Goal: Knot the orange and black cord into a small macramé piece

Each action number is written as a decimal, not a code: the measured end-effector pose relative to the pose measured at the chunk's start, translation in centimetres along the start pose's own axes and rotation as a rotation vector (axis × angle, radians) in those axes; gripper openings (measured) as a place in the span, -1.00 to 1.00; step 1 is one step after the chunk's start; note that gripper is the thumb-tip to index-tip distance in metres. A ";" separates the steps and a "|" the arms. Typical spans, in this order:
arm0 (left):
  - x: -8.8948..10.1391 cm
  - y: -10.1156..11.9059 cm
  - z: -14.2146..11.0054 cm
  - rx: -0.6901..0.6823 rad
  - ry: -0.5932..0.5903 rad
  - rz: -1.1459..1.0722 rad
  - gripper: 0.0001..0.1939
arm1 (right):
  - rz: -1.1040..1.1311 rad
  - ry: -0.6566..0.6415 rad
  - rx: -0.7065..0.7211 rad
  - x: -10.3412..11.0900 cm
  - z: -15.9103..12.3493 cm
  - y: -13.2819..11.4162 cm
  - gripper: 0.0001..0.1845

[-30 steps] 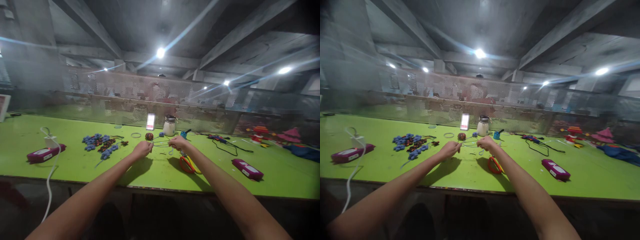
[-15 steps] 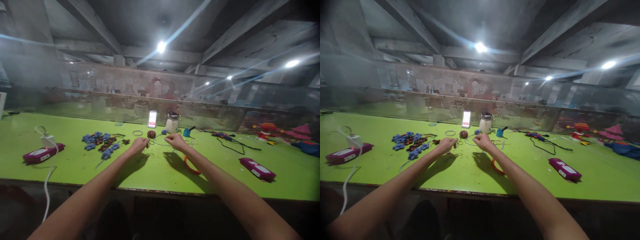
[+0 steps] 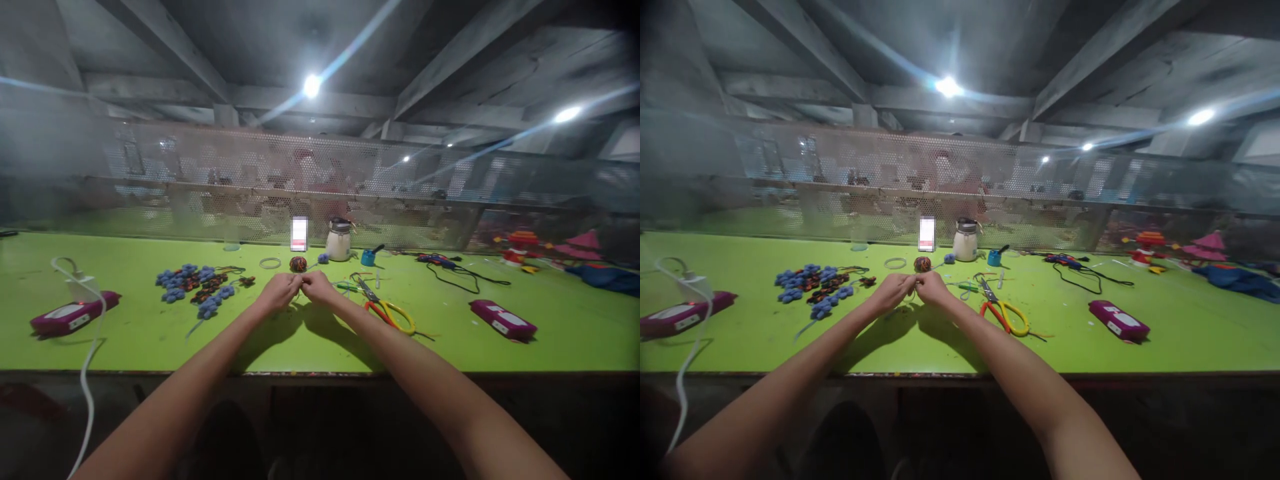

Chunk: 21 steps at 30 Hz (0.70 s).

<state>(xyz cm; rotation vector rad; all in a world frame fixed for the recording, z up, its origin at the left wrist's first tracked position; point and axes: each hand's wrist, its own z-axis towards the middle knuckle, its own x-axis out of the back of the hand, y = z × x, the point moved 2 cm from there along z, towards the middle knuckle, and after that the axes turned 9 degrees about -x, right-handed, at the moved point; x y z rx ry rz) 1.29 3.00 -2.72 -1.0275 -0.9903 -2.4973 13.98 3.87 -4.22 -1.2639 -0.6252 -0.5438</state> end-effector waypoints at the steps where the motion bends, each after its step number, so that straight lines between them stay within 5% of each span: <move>1: 0.0 0.2 0.0 -0.011 -0.010 -0.005 -0.58 | -0.009 -0.004 -0.018 0.0 0.1 0.2 -0.69; 7: 1.4 0.9 0.0 -0.019 0.000 -0.034 -0.55 | 0.010 0.021 -0.113 2.2 -0.5 2.2 -0.75; 12: 2.0 1.0 0.2 0.023 -0.050 -0.099 -0.49 | 0.170 0.032 -0.042 4.7 -1.6 1.9 -0.67; 15: 1.7 1.4 0.4 0.019 -0.071 -0.144 -0.51 | 0.257 0.016 0.044 4.2 -2.0 0.4 -0.57; 18: 1.6 1.5 0.4 0.026 -0.074 -0.177 -0.50 | 0.266 0.025 0.074 2.8 -2.1 -0.2 -0.83; 21: 1.8 0.8 0.3 0.070 -0.069 -0.201 -0.48 | 0.238 0.131 0.108 2.4 -2.3 0.4 -0.81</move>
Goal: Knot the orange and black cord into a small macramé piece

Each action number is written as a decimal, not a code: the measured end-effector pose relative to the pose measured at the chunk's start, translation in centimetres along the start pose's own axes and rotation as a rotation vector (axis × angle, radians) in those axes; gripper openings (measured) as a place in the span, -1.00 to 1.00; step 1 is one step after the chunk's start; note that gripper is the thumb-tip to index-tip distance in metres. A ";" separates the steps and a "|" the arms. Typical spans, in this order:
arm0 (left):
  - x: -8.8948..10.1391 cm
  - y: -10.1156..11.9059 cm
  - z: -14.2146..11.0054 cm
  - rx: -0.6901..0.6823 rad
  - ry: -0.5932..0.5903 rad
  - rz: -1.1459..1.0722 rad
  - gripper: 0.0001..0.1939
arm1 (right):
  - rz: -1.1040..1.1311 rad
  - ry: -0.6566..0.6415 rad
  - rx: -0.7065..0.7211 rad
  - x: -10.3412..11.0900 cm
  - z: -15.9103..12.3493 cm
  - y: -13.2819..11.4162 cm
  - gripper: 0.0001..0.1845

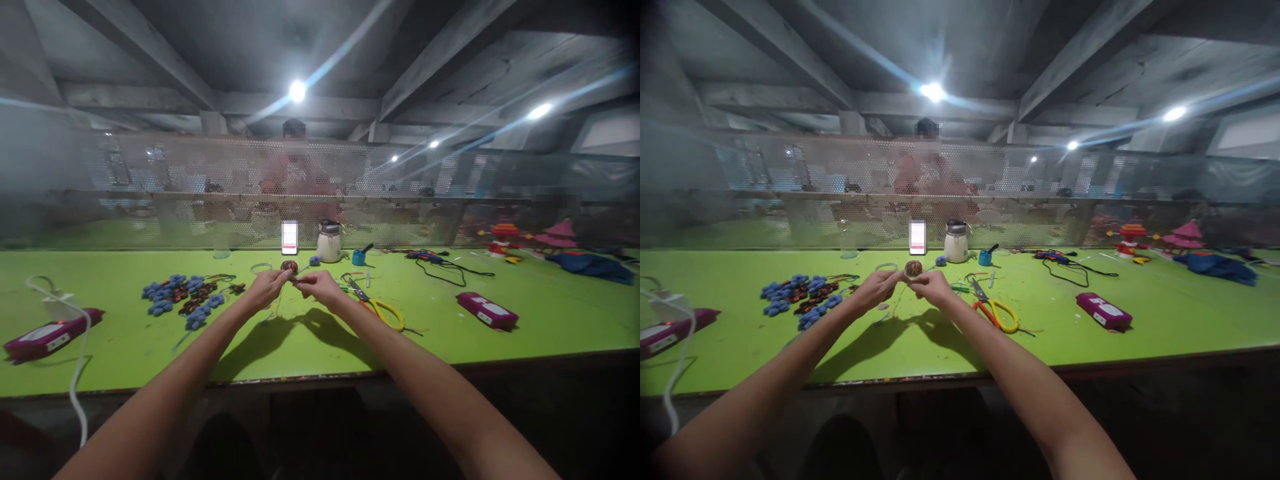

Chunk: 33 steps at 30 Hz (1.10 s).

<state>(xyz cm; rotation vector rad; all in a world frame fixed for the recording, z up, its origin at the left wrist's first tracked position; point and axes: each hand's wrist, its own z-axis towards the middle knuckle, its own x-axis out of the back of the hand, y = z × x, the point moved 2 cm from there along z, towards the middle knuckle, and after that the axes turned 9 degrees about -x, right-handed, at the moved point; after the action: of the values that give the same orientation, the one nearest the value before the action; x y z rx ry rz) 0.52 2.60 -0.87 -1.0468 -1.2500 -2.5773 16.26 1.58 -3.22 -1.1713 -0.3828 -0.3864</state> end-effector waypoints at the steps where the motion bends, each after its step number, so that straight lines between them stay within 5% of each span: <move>1: 0.1 -0.3 -0.1 0.019 0.001 -0.009 -0.48 | -0.019 0.039 0.026 0.3 -0.2 0.2 -0.81; 7: -0.9 -2.1 -0.6 0.103 -0.068 -0.062 -0.45 | -0.151 0.213 0.294 2.7 -2.4 -1.4 -0.79; 11: -1.9 -2.3 -0.7 0.091 -0.083 -0.030 -0.46 | -0.198 0.099 0.466 2.4 -5.2 -4.2 -0.82; 16: -1.5 -1.0 -0.4 0.020 -0.049 0.085 -0.46 | -0.455 -0.200 0.682 1.2 -8.9 -6.9 -0.77; 20: -0.8 0.5 -0.3 -0.056 0.011 0.239 -0.51 | -0.745 -0.424 0.218 1.4 -7.2 -5.5 -0.78; 27: -2.5 -0.5 0.1 -0.008 0.009 0.402 -0.58 | -0.832 -0.226 -0.139 1.6 1.5 -1.6 -0.77; 33: -2.5 -5.4 6.2 0.199 -0.046 0.369 -0.66 | -0.887 -0.032 -0.209 -1.7 8.1 1.0 -0.67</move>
<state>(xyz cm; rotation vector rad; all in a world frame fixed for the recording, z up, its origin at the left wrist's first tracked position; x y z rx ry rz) 3.84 10.12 -3.32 -1.1730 -1.1648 -2.1218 14.51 9.66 -2.09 -1.1608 -0.9062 -1.1991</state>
